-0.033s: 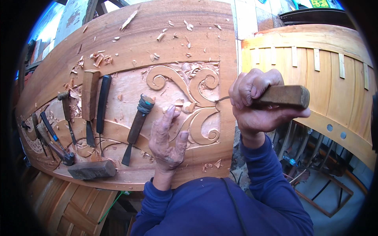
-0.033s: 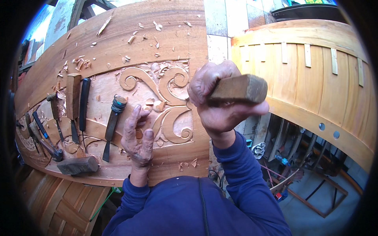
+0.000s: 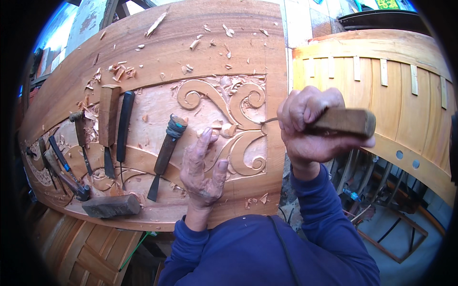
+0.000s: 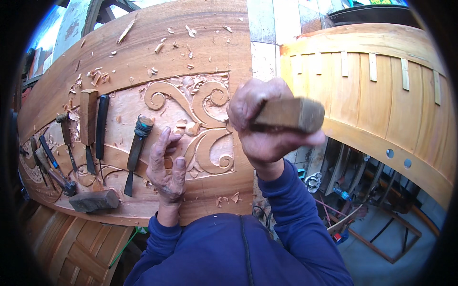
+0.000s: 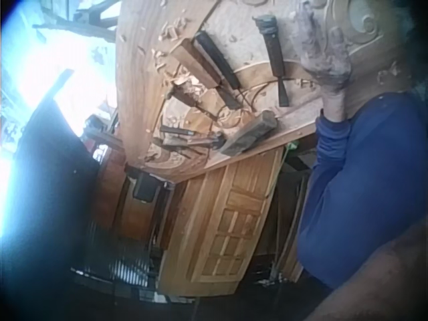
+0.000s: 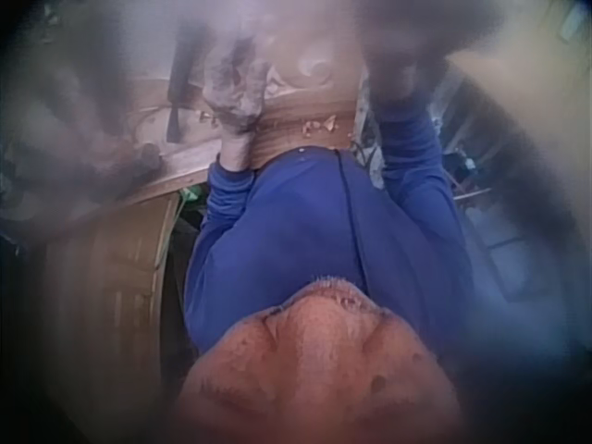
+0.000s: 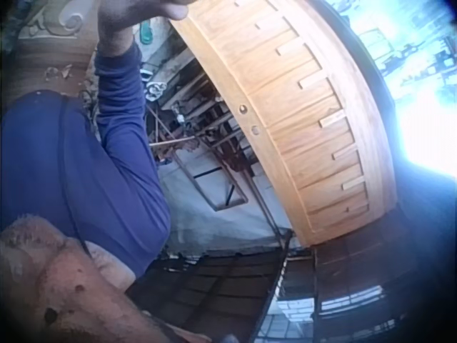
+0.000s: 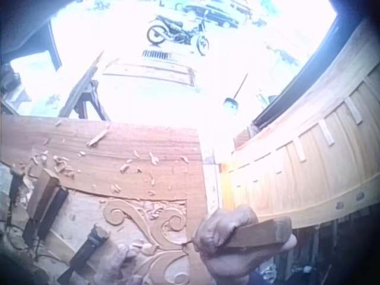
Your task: The person carves decorative floral patterns into a large wooden panel using various chisels and a mallet.
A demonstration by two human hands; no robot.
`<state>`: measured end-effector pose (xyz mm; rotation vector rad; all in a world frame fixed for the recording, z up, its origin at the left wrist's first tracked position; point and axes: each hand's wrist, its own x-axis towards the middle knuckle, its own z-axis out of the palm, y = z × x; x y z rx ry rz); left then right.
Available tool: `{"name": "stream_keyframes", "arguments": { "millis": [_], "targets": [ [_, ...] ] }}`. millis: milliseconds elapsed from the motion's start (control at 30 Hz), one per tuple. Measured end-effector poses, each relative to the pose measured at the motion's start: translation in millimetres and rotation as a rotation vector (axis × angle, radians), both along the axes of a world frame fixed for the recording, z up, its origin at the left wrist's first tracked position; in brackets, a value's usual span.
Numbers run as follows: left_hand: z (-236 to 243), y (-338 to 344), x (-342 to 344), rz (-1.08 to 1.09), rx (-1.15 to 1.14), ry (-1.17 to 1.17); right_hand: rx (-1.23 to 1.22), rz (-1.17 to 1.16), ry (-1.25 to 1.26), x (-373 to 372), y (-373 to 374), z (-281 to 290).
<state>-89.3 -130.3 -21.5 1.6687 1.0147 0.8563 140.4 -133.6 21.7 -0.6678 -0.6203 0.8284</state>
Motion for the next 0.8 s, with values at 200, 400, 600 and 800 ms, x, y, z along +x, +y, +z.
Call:
{"name": "stream_keyframes", "arguments": {
  "millis": [200, 400, 600, 800],
  "targets": [
    [4, 1, 1, -0.058, 0.066, 0.052, 0.005, -0.217, -0.527, -32, -2, 2],
    [5, 2, 2, -0.04, 0.02, -0.005, -0.08, -0.127, -0.062, 17, 20, -5],
    [6, 3, 4, -0.021, 0.009, 0.04, 0.056, -0.068, 0.019, 11, 9, 10],
    [3, 3, 2, -0.021, 0.062, 0.055, 0.04, 0.0, 0.016, 4, 6, -6]
  ]
}}
